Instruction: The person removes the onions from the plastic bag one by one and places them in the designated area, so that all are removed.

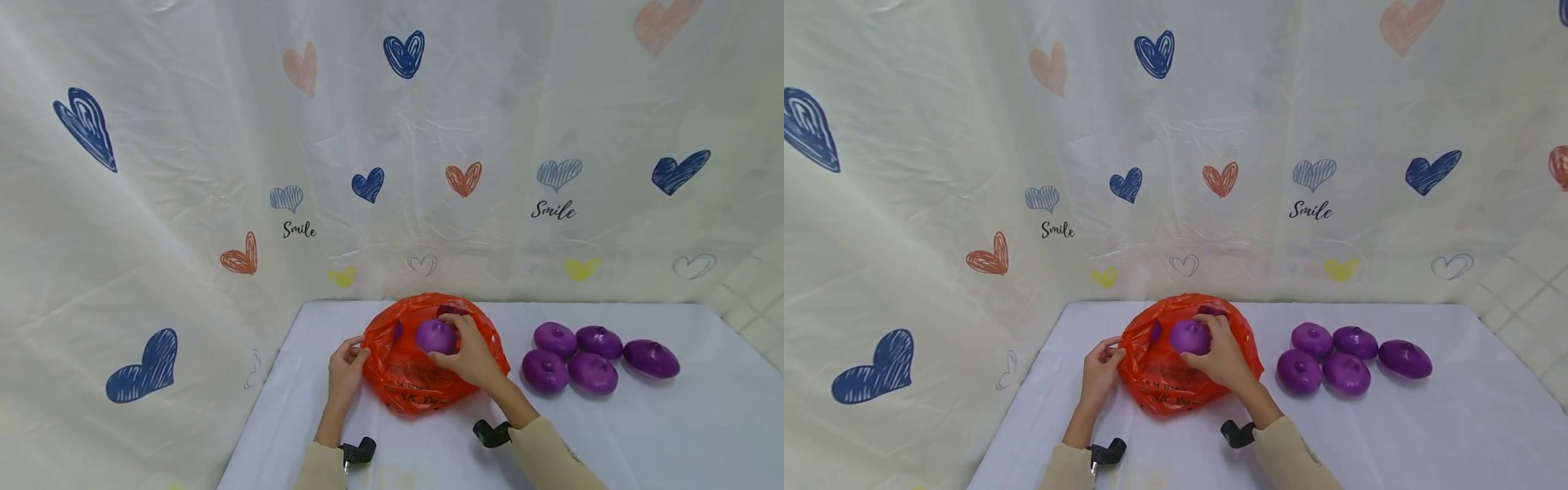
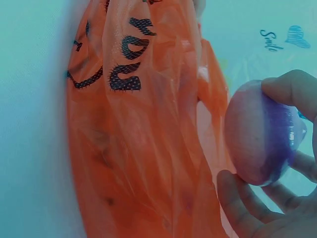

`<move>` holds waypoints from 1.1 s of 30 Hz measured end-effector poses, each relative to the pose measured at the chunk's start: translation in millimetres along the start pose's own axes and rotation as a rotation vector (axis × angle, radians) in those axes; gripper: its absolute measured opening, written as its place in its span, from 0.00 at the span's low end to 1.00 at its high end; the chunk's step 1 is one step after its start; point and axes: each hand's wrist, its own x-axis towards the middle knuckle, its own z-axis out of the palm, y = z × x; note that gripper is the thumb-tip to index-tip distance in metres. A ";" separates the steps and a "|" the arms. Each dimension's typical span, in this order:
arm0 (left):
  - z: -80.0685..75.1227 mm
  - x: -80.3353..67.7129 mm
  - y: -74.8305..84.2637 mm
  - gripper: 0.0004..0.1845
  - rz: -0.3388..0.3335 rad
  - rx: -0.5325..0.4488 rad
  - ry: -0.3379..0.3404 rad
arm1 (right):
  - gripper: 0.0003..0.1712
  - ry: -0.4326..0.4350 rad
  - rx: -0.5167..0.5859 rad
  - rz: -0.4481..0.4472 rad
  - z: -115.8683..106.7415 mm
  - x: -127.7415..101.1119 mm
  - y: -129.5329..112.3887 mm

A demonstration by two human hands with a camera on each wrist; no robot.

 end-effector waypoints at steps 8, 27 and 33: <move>0.4 0.2 0.1 0.13 -0.003 -0.005 -0.001 | 0.43 0.043 0.036 -0.076 -13.2 -8.9 5.3; 0.1 -0.6 0.1 0.13 0.002 -0.007 0.003 | 0.44 0.110 0.042 -0.083 -54.7 -34.5 19.5; 0.3 -0.7 0.4 0.13 -0.001 -0.013 -0.005 | 0.44 0.133 0.022 -0.068 -68.2 -45.0 23.7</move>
